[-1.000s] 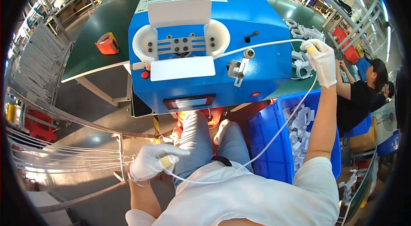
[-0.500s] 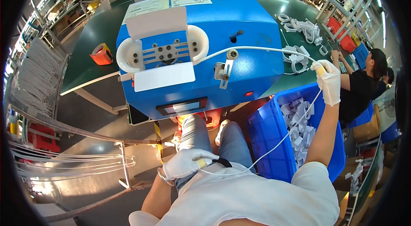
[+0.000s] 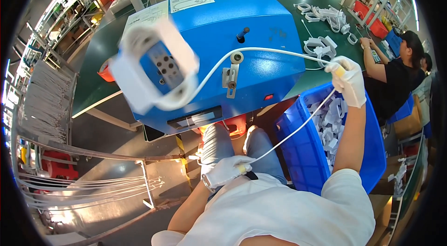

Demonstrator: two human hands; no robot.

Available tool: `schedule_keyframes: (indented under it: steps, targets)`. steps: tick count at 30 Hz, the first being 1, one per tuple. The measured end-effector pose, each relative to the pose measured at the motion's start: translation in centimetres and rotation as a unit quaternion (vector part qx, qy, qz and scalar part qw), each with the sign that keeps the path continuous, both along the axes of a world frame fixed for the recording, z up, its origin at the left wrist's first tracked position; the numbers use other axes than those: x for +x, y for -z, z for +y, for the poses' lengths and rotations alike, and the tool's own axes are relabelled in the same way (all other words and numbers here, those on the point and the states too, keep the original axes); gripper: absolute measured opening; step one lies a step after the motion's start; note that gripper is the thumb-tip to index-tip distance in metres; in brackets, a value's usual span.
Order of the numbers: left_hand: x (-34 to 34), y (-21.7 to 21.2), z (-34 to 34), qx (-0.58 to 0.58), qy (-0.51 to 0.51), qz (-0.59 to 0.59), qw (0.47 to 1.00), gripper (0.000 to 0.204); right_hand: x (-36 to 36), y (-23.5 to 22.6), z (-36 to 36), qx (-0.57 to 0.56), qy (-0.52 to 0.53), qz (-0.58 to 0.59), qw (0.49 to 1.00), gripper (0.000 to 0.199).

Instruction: Use a specialized machine to wind and coil white cables before placing them into a storage bin.

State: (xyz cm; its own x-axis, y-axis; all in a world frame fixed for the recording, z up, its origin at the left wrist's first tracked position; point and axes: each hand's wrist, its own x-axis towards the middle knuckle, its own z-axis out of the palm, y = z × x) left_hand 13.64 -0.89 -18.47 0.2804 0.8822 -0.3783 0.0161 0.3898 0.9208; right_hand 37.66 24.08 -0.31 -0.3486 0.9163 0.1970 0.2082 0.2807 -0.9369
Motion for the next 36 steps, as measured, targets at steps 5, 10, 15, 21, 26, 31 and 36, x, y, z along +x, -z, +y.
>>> schedule_keyframes:
  steps: [5, 10, 15, 21, 26, 31, 36]
  targets:
    - [-0.6, 2.9, -0.3, -0.018, -0.053, 0.039, 0.998, 0.034, -4.3, -1.2, -0.8, 0.008, -0.038, 0.008, 0.999, 0.016]
    - [-1.9, 5.1, -1.7, 0.005, -0.077, 0.059, 0.995, 0.031, -5.6, -0.9, -1.2, -0.023, -0.057, 0.049, 0.997, 0.017]
    - [-2.3, 5.2, -2.0, -0.008, -0.059, 0.060, 0.996, 0.029, -5.8, -1.2, -1.6, -0.031, -0.049, 0.041, 0.997, 0.018]
    - [-1.3, 4.5, -0.6, 0.002, -0.065, 0.013, 0.998, 0.028, -7.6, -1.4, -2.2, -0.017, -0.081, 0.056, 0.995, 0.019]
    - [-0.7, 0.9, 1.3, 0.054, -0.042, 0.014, 0.998, 0.028, -9.1, -2.1, -3.3, -0.014, -0.122, 0.038, 0.992, 0.019]
    - [-1.1, -5.0, 3.6, 0.157, -0.008, 0.125, 0.980, 0.033, -10.6, -1.4, -3.3, 0.019, -0.216, 0.067, 0.974, 0.016]
    - [-3.7, -12.3, 4.1, 0.406, 0.042, 0.282, 0.868, 0.039, -12.2, -3.9, -3.9, 0.063, -0.151, -0.011, 0.986, 0.008]
